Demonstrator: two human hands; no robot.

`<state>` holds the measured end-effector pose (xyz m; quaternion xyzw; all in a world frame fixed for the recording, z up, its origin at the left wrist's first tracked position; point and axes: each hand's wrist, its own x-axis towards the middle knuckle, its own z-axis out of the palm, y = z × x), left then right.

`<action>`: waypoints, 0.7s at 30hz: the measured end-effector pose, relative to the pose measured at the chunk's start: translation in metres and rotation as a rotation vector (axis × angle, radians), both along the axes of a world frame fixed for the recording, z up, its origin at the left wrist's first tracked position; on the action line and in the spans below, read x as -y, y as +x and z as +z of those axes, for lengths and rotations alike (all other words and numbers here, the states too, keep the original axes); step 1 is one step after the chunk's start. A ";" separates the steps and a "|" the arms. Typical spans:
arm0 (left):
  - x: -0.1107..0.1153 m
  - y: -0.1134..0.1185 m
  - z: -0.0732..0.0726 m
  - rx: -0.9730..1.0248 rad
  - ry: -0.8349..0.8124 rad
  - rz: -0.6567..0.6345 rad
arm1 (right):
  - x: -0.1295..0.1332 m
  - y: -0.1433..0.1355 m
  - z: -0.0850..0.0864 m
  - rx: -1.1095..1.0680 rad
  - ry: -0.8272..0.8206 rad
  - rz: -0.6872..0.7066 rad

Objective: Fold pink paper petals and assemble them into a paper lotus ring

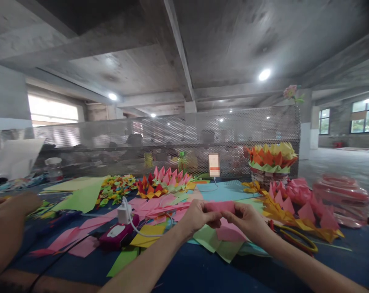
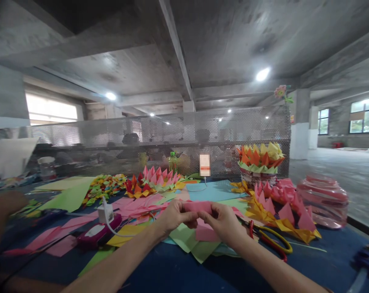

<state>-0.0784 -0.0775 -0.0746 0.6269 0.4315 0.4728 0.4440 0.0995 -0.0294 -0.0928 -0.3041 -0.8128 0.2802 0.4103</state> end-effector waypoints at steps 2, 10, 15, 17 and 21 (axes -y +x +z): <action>-0.001 0.000 0.001 -0.005 -0.007 0.011 | 0.001 -0.002 0.003 0.013 0.004 -0.011; -0.008 -0.033 0.010 0.047 0.011 0.249 | -0.024 0.029 0.010 0.069 0.074 -0.118; -0.009 -0.029 0.009 0.106 -0.013 0.181 | -0.096 0.045 0.036 0.230 0.206 -0.339; -0.006 -0.018 0.003 0.110 -0.011 0.102 | -0.130 0.031 0.051 0.311 0.231 -0.404; -0.001 -0.008 -0.006 0.099 -0.038 0.017 | -0.203 -0.009 0.068 0.328 0.177 -0.501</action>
